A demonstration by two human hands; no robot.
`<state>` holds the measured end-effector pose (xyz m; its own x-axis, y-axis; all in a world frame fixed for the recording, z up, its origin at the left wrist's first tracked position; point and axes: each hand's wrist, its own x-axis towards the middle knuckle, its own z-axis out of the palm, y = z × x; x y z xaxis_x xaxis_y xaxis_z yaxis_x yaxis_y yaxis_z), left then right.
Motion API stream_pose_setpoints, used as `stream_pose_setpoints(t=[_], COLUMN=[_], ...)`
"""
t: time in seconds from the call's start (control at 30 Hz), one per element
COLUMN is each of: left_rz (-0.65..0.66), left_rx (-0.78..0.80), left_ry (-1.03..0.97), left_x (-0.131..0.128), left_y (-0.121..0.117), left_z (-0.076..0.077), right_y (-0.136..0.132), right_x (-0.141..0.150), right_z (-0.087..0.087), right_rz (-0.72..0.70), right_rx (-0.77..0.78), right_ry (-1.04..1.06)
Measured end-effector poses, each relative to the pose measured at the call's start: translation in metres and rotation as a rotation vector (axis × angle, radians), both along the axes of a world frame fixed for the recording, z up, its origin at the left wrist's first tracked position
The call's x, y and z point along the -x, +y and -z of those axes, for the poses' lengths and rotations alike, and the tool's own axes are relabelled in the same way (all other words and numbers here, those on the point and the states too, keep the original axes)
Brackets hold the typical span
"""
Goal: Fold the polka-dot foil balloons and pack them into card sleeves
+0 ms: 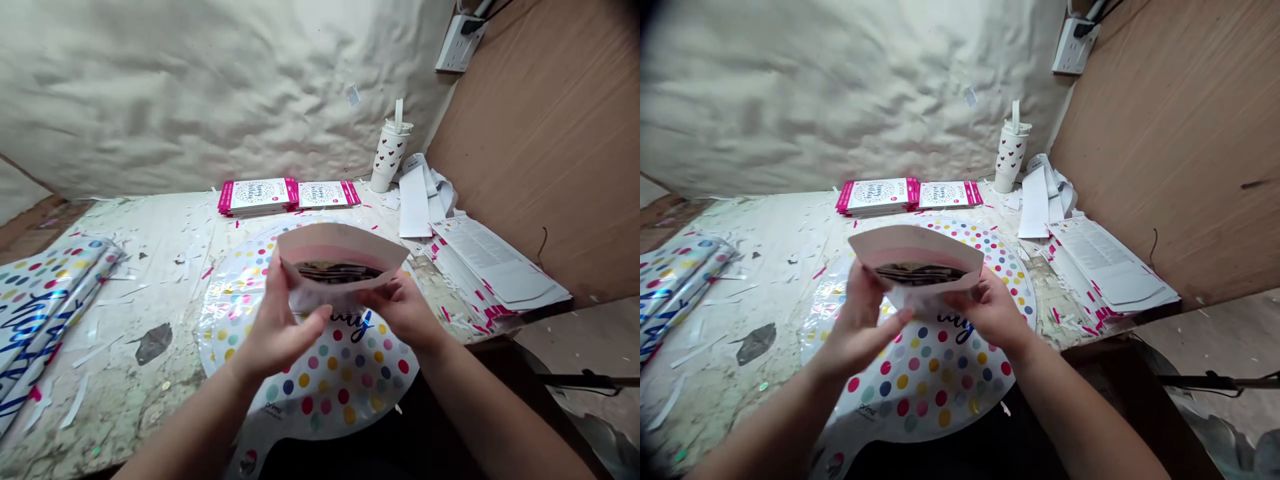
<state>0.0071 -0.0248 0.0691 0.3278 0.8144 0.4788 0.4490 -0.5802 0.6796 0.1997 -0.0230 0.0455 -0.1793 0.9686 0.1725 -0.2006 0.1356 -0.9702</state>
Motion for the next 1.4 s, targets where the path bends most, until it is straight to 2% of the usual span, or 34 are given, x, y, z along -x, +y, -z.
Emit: stream_pose_setpoints(t=[0.03,0.1,0.23,0.33,0.4,0.47,0.53,0.6,0.67,0.73,0.93,1.1,1.17,1.27,1.33,1.4], left_rz=[0.036,0.004,-0.031,-0.002,0.048,0.049,0.000,-0.052,-0.081,-0.088,-0.035,-0.019,-0.034,-0.042,-0.057,-0.064], left_rx=[0.098,0.191,0.392,0.607,0.795,0.991,1.149,1.228,1.241,1.230,1.149,1.171,1.154,1.125,1.132,1.150], left_ry=[-0.062,-0.232,-0.408,-0.467,-0.495,-0.528,-0.538,-0.542,-0.552,-0.551,-0.446,-0.491,-0.462,-0.392,-0.406,-0.455], left_x=[0.001,0.002,0.008,0.015,0.018,0.019,0.019,0.017,0.015,0.014,0.014,0.019,0.019,0.015,0.011,0.010], left_y=[-0.001,-0.004,-0.013,-0.012,-0.009,-0.007,-0.008,-0.014,-0.021,-0.027,-0.035,-0.035,-0.034,-0.035,-0.035,-0.033], left_z=[0.005,0.009,-0.005,-0.011,-0.003,0.013,0.029,0.041,0.045,0.046,0.042,0.042,0.042,0.039,0.036,0.034], right_y=[0.000,-0.001,0.001,0.018,0.032,0.039,0.035,0.021,0.005,-0.008,-0.009,-0.008,-0.012,-0.019,-0.021,-0.019], right_x=[0.002,0.005,-0.001,-0.009,-0.010,-0.006,0.002,0.014,0.025,0.033,0.040,0.032,0.032,0.043,0.054,0.054], right_z=[0.001,-0.002,-0.020,-0.028,-0.025,-0.015,-0.003,0.009,0.018,0.022,0.020,0.016,0.015,0.012,0.010,0.005], right_rz=[-0.015,-0.045,-0.056,-0.046,-0.058,0.064,0.173,0.099,-0.053,-0.095,-0.041,-0.071,-0.084,-0.073,-0.052,-0.030], right_rx=[-0.002,-0.010,0.003,0.001,0.053,0.042,-0.124,-0.360,-0.521,-0.583,-0.628,-0.524,-0.589,-0.746,-0.826,-0.858], right_ry=[-0.002,-0.025,-0.098,-0.152,-0.327,-0.613,-0.869,-0.988,-1.000,-1.001,-1.105,-0.983,-1.039,-1.243,-1.354,-1.373])
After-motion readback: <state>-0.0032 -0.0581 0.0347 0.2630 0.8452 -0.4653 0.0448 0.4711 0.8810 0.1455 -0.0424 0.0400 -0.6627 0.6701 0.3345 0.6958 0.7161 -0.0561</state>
